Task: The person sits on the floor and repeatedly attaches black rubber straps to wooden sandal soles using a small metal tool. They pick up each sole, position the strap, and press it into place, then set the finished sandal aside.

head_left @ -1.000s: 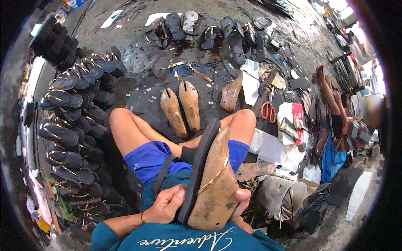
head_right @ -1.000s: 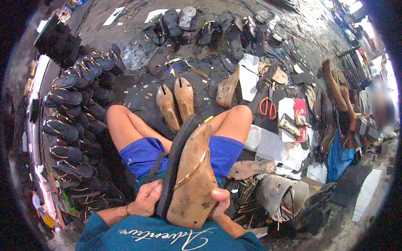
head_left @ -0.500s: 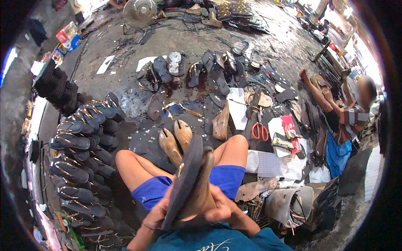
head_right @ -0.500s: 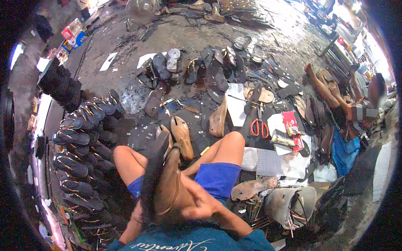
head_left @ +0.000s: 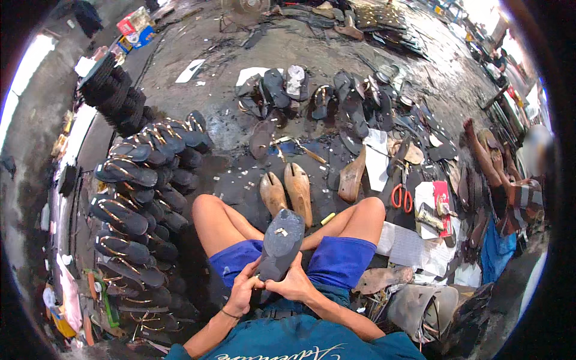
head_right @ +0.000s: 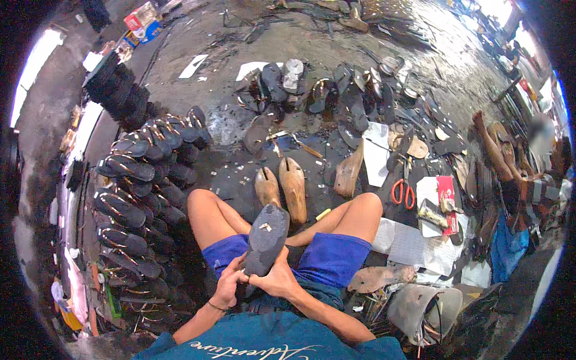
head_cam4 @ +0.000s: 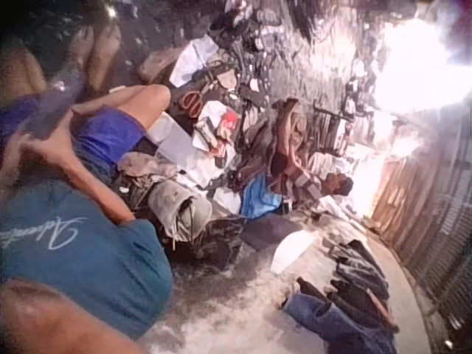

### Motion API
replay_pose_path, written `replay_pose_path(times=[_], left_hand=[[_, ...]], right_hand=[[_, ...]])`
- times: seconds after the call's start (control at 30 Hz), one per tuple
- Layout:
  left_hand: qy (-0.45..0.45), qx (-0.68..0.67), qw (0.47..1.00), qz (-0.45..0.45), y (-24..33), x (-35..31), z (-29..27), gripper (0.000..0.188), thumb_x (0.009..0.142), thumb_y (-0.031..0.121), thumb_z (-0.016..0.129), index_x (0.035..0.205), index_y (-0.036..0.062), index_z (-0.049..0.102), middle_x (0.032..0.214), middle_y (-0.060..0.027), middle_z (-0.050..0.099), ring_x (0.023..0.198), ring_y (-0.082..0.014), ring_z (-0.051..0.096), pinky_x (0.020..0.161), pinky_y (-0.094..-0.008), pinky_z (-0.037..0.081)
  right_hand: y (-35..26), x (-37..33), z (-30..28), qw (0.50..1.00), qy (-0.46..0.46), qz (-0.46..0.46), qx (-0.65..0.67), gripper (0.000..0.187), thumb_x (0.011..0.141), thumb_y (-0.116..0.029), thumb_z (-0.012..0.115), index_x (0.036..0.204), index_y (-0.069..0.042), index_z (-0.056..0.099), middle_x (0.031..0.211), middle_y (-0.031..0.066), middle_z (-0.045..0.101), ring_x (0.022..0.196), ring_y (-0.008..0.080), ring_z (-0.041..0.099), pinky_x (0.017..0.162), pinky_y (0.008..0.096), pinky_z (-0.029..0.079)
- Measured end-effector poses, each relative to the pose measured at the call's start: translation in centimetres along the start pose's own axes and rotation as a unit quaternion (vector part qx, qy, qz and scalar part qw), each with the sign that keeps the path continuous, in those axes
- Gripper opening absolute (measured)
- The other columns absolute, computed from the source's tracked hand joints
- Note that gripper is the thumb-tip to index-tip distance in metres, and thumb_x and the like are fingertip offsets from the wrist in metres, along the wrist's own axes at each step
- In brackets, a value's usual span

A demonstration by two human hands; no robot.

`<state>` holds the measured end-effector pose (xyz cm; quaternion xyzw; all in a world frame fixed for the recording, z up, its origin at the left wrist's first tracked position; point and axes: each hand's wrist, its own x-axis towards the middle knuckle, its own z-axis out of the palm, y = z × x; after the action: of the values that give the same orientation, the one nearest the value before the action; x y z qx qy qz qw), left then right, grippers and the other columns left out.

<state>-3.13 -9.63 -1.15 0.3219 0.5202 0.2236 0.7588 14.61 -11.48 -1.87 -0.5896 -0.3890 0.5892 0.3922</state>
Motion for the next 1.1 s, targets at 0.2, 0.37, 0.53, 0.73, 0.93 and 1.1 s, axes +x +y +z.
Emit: replay_pose_path(times=[0.2,0.37,0.53,0.73,0.93,1.1], left_hand=[[-0.052,-0.207,0.977,0.010,3.2,-1.7,0.8,0.086,0.074,0.000,0.059,0.156,0.0048,0.032,0.137,-0.0127,0.057,0.124,-0.0234,0.057,0.103,-0.0352,0.048],[-0.230,-0.195,0.935,0.187,5.6,4.4,-0.8,0.082,0.086,0.048,0.063,0.148,-0.0017,0.042,0.146,-0.0170,0.052,0.133,-0.0332,0.051,0.112,-0.0442,0.040],[-0.078,-0.322,0.939,0.089,10.8,8.2,5.1,0.072,0.102,0.062,0.039,0.145,0.0046,0.047,0.137,-0.0142,0.059,0.121,-0.0252,0.060,0.102,-0.0360,0.050],[-0.209,-0.434,0.871,0.100,14.4,11.8,0.4,0.077,0.100,0.064,0.041,0.137,-0.0030,0.051,0.135,-0.0234,0.055,0.114,-0.0311,0.061,0.093,-0.0415,0.057],[-0.409,-0.553,0.725,-0.031,9.5,10.6,3.1,0.084,0.097,0.069,0.042,0.151,0.0039,0.038,0.147,-0.0269,0.045,0.124,-0.0354,0.056,0.095,-0.0494,0.057],[-0.325,-0.304,0.895,0.020,5.9,10.0,0.8,0.065,0.099,0.046,0.058,0.146,0.0035,0.043,0.131,-0.0174,0.061,0.116,-0.0259,0.062,0.096,-0.0420,0.053]], right_hand=[[-3.4,-1.0,-2.5,0.995,-0.048,-0.089,0.017,0.120,0.071,-0.036,0.091,0.153,0.002,0.012,0.148,0.0252,0.036,0.137,0.0342,0.042,0.111,0.0472,0.040],[-8.2,-0.9,-4.4,0.983,-0.012,-0.141,0.115,0.085,0.088,-0.017,0.078,0.150,0.005,0.025,0.142,0.0208,0.046,0.133,0.0283,0.047,0.114,0.0399,0.036],[-6.7,0.1,-5.3,0.993,0.014,-0.111,0.034,0.074,0.092,-0.020,0.072,0.148,0.005,0.031,0.140,0.0170,0.050,0.131,0.0252,0.048,0.112,0.0377,0.037],[-1.1,1.5,-12.8,0.990,0.123,-0.067,-0.031,0.059,0.093,-0.024,0.071,0.139,0.002,0.047,0.129,0.0145,0.060,0.120,0.0266,0.058,0.105,0.0375,0.045],[-7.1,8.5,-11.3,0.972,0.147,-0.176,-0.051,0.050,0.088,-0.015,0.071,0.136,-0.010,0.055,0.138,0.0235,0.049,0.121,0.0385,0.057,0.101,0.0408,0.048],[-8.3,16.8,-10.3,0.922,-0.132,-0.255,-0.259,0.020,0.080,-0.010,0.073,0.100,-0.008,0.071,0.110,0.0139,0.068,0.113,0.0305,0.062,0.097,0.0392,0.049]])
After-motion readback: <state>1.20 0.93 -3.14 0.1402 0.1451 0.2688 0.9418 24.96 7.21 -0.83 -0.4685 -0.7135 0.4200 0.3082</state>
